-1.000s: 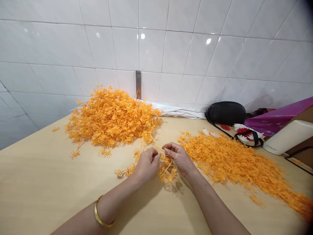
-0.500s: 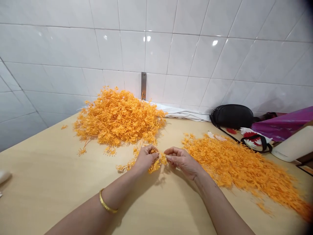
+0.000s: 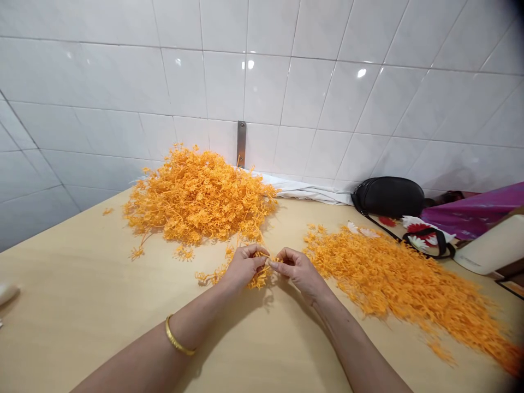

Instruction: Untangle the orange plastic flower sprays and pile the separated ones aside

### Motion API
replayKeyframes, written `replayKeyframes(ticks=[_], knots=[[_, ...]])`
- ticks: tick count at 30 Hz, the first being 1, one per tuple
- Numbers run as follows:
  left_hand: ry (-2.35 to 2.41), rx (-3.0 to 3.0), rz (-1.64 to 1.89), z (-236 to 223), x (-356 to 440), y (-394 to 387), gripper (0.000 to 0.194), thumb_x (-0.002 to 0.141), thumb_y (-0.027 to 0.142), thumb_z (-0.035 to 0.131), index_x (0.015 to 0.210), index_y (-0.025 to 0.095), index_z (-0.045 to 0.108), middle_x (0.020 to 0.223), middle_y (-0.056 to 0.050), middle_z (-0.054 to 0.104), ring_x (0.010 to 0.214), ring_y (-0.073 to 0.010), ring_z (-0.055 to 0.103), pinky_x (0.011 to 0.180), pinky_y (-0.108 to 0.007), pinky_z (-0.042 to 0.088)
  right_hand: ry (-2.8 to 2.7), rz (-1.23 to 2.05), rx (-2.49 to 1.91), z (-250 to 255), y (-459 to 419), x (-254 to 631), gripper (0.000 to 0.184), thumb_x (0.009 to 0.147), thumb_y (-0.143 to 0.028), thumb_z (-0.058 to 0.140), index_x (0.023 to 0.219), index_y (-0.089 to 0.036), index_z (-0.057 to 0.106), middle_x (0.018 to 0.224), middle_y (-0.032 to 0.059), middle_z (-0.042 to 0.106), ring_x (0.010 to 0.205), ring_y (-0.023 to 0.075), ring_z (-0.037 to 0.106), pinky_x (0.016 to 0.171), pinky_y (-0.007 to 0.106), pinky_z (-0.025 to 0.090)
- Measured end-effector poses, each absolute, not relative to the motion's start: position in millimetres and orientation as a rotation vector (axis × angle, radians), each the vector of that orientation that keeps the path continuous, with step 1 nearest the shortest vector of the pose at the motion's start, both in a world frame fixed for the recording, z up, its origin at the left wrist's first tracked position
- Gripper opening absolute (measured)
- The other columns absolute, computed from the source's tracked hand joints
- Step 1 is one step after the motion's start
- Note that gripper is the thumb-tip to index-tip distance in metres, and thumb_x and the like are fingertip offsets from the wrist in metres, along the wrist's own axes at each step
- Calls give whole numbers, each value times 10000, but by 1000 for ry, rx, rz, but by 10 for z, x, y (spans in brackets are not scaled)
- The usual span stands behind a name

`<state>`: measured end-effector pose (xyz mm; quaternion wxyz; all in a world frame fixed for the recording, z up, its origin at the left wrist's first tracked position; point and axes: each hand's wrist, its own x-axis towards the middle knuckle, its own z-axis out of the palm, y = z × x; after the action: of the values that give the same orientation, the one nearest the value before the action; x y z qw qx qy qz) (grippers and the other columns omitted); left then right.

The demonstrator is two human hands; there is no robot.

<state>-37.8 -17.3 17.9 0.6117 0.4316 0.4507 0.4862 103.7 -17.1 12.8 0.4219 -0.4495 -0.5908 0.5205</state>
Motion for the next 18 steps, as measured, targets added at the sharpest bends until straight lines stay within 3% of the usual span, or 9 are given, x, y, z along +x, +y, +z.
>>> replayKeyframes(ticks=[4, 7, 11, 18], knots=[[837, 838, 1027, 189, -389, -174, 136, 552, 134, 607, 675, 130, 548, 504, 8, 532, 462, -96, 497, 463, -208, 369, -1537, 1144, -1142, 122, -160, 1047, 210, 640, -307, 612, 637, -178, 447, 565, -57, 406, 518, 76, 349, 486, 207, 279], [775, 754, 946, 199, -398, -172, 184, 588, 227, 639, 708, 121, 550, 574, -24, 565, 511, -119, 533, 497, -235, 401, -1579, 1037, -1095, 170, -190, 1023, 201, 633, -281, 620, 663, -187, 444, 594, -57, 405, 545, 83, 360, 495, 204, 294], [823, 744, 946, 175, -396, -164, 212, 549, 181, 681, 690, 140, 529, 489, 19, 511, 430, -86, 477, 447, -203, 349, -1575, 1311, -946, 233, -233, 1018, 201, 642, -276, 621, 769, -195, 487, 681, -32, 495, 613, 100, 439, 545, 215, 345], [813, 792, 1089, 116, -404, -123, 196, 569, 141, 645, 586, 149, 449, 455, 41, 477, 419, -55, 446, 447, -172, 315, -1283, 1581, -967, 207, -183, 1057, 187, 645, -315, 629, 705, -159, 546, 563, -16, 517, 511, 75, 420, 511, 213, 307]])
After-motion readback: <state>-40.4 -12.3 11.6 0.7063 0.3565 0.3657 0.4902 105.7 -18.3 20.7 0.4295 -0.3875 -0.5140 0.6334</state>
